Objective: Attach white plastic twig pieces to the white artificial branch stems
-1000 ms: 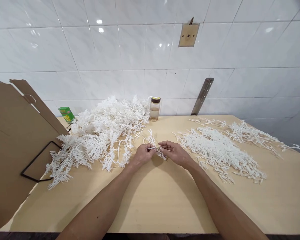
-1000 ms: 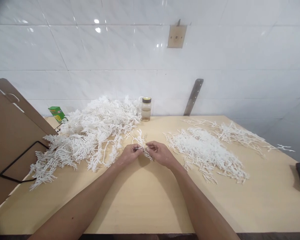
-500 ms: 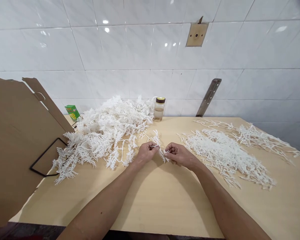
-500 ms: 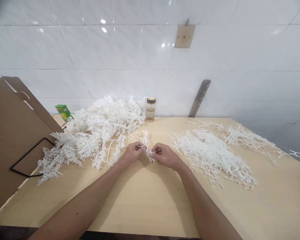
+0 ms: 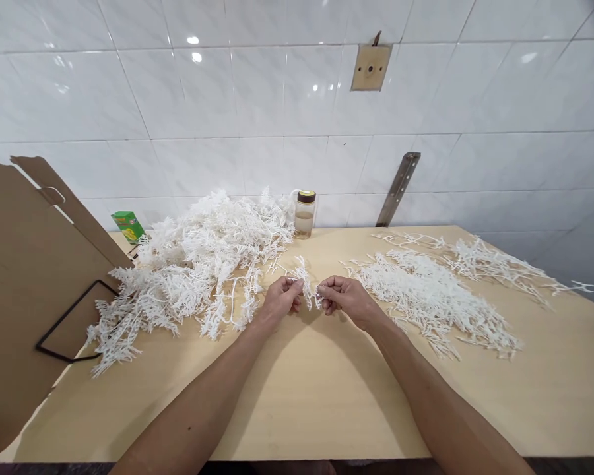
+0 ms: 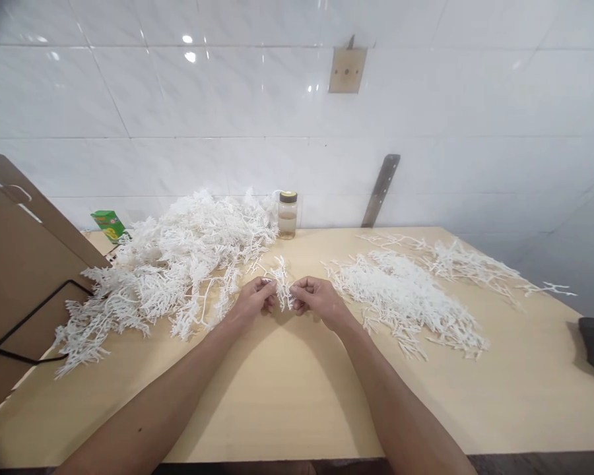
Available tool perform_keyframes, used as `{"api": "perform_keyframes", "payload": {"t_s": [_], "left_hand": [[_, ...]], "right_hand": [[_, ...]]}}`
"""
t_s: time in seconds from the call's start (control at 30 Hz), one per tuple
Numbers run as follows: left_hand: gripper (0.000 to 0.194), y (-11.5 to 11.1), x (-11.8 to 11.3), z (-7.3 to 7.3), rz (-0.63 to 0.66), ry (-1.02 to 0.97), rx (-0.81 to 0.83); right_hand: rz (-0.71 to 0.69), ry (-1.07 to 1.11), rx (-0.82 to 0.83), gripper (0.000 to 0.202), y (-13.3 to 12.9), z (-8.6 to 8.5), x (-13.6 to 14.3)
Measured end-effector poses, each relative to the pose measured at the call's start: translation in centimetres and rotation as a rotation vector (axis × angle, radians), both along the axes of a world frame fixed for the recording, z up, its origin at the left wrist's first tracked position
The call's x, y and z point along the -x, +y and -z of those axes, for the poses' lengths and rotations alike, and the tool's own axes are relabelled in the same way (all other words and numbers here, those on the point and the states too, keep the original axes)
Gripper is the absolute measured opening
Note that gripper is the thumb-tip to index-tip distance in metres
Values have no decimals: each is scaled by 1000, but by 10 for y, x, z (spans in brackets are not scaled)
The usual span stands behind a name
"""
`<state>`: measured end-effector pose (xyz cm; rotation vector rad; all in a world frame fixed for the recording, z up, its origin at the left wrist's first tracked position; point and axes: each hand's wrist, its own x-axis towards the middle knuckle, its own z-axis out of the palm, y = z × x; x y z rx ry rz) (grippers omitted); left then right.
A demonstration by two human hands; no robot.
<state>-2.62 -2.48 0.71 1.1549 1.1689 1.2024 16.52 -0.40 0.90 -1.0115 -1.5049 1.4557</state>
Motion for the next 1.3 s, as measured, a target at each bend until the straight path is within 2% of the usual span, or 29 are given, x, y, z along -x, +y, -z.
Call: {"api": "perform_keyframes", "payload": {"t_s": [0.13, 0.33, 0.53, 0.67, 0.9, 1.1, 1.3], "left_hand": [[41, -3, -2, -2, 88, 26, 3], [36, -3, -2, -2, 52, -1, 39], [37, -6, -6, -6, 131, -96, 98], [35, -8, -8, -10, 133, -106, 133], [34, -8, -8, -10, 54, -101, 124], [36, -9, -7, -13, 110, -140, 146], [30, -8, -7, -14, 131, -181, 177]], "right_hand": [[53, 60, -3, 37, -2, 1, 4], [68, 48, -9, 37, -4, 3, 10], [175, 16, -64, 38, -7, 3, 16], [234, -4, -131, 39, -9, 3, 21], [198, 14, -147, 38, -8, 6, 21], [214, 12, -152, 40, -7, 3, 20], [228, 3, -190, 36, -7, 2, 18]]}}
